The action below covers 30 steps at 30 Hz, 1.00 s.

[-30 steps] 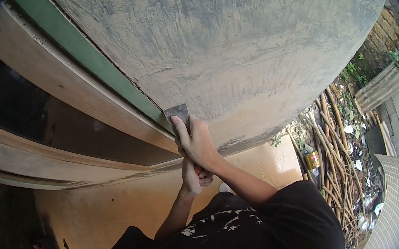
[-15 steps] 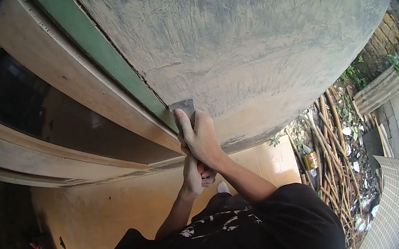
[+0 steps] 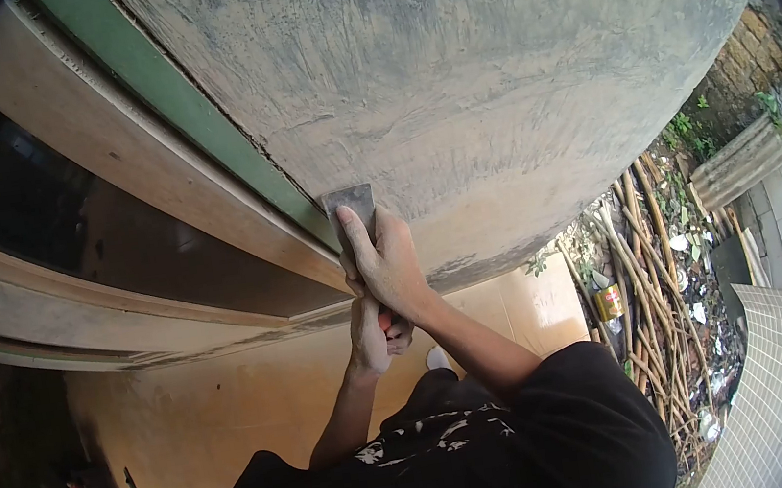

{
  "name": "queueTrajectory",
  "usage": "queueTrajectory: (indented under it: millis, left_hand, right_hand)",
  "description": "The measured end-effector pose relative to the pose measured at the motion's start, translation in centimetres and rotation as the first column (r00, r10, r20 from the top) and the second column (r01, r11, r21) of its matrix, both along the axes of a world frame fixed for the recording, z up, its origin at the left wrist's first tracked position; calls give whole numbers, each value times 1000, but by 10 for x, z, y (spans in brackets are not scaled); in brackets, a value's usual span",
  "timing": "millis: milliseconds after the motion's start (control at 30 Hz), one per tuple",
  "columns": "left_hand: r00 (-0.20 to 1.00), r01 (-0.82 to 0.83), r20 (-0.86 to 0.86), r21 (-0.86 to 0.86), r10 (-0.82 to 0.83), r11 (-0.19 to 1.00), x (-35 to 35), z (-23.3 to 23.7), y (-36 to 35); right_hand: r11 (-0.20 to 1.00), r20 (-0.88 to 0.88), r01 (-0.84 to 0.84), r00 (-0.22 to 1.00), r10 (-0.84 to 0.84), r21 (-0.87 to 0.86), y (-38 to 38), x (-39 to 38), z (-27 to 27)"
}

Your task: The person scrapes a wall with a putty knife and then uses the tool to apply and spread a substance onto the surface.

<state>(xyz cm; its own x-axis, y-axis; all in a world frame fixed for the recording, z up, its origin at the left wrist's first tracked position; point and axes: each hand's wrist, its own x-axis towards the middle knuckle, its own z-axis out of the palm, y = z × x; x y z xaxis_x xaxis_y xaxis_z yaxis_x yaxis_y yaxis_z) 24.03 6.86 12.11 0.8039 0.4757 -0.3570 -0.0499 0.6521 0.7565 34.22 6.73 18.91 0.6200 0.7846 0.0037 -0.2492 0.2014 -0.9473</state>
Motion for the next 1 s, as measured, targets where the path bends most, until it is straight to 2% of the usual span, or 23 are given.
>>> queueTrajectory:
  millis: [100,133,167,200,233,267,300,333,400,433,467,500,533,567,600,667,700,767,833,900,933,967,1000]
  left_hand:
    - [998,38,53,22,-39,999,1,8,-3]
    - [997,43,63,24,-44,999,-3,1,-1]
    - [946,240,242,-82,-214,967,-11,-12,3]
    - [837,441,425,-149,-346,885,-13,-17,6]
    - [832,446,431,-144,-350,883,-7,-20,4]
    - [613,638,720,-210,-324,741,1,-23,-2]
    - [345,809,919,-190,-189,557,8,-24,-9]
    - [297,866,952,-235,-74,442,14,-21,-14]
    - [295,876,952,-234,-83,422,30,-27,-25]
    - [295,880,952,-236,-86,412,36,-33,-30]
    - [351,849,920,-234,-176,473,42,-40,-30]
    - [470,718,853,-218,-229,661,43,-35,-32]
    - [680,502,700,-227,-218,834,44,-26,-36]
    - [845,257,517,-167,-138,952,44,-20,-40]
    - [847,265,512,-168,-145,949,48,-20,-44]
    - [908,45,415,17,-48,999,54,-21,-51]
    - [910,53,411,21,-57,998,55,-20,-48]
    - [955,163,262,-65,-141,984,55,-19,-40]
    - [957,160,247,-27,-149,987,54,-26,-39]
    - [968,129,230,-119,-100,984,56,-37,-38]
    - [999,32,43,-172,-25,985,59,-31,-43]
    - [999,33,36,-177,-27,984,58,-34,-41]
    - [991,113,91,-164,-99,980,56,-37,-38]
  right_hand:
    - [991,125,-134,983,135,-18,-15,3,4]
    - [992,135,-129,982,130,-18,-22,5,3]
    - [977,86,-214,974,212,13,-31,5,-1]
    - [954,38,-296,955,294,48,-38,6,-4]
    - [955,46,-292,956,290,47,-44,8,-7]
    - [912,-34,-347,931,362,219,-49,10,-11]
    - [844,-105,-371,892,440,388,-54,12,-15]
    - [828,-207,-353,856,474,436,-57,14,-18]
    - [840,-260,-326,847,464,434,-56,24,-23]
    - [849,-314,-308,830,461,430,-56,29,-19]
    - [881,-294,-296,862,412,369,-59,36,-10]
    - [882,-294,-286,866,405,375,-58,42,-6]
    - [933,-233,-231,926,298,275,-58,49,-3]
    - [971,-163,-161,968,191,177,-58,54,1]
    - [982,-156,-114,978,137,148,-56,53,9]
    - [988,-140,-95,984,112,123,-54,56,13]
    - [991,-113,-82,989,93,102,-50,57,14]
    - [994,-135,-47,989,60,102,-43,57,12]
    - [999,-40,23,999,-22,27,-40,58,6]
    - [997,11,68,998,-68,-41,-40,55,2]
    - [997,12,73,997,-73,-34,-38,54,-4]
    - [997,7,76,997,-76,-32,-36,53,-9]
    - [995,-30,79,996,-81,-56,-37,52,0]
